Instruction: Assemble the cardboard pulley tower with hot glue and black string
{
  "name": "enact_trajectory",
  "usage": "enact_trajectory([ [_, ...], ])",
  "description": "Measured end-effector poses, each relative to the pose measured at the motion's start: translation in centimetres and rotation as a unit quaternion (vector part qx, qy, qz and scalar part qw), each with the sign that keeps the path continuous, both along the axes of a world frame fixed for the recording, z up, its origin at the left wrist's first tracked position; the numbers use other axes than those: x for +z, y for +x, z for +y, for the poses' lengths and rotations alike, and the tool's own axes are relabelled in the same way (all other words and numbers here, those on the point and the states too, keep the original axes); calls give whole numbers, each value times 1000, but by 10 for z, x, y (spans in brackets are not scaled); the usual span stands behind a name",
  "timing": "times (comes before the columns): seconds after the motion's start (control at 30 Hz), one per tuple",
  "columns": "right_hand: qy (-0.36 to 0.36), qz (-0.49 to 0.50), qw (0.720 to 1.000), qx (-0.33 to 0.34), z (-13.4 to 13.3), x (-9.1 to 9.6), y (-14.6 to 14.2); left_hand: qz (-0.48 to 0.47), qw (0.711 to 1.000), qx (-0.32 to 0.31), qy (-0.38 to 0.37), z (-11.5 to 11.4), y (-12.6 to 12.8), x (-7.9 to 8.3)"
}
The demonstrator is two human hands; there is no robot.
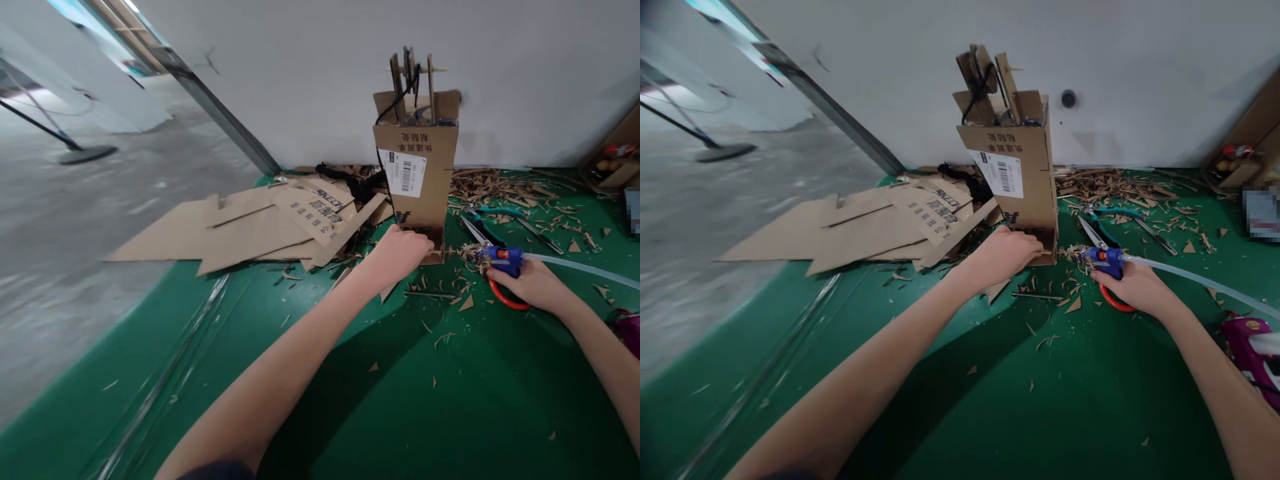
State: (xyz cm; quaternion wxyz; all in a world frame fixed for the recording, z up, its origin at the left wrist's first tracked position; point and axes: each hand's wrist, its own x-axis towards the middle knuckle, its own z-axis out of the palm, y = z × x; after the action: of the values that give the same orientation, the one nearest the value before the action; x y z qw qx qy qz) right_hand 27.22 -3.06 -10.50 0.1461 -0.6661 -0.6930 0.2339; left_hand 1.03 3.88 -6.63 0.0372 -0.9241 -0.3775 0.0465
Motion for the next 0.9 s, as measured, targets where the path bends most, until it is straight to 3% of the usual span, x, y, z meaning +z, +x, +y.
enact_trajectory([
  [0.4,39,-24,999,3,4,-5,-1,1,1000,-7,-5,0,-1,0],
  [0.9,11,13,1000,3,2,-4,-1,-40,999,-13,-14,3,-4,-8],
])
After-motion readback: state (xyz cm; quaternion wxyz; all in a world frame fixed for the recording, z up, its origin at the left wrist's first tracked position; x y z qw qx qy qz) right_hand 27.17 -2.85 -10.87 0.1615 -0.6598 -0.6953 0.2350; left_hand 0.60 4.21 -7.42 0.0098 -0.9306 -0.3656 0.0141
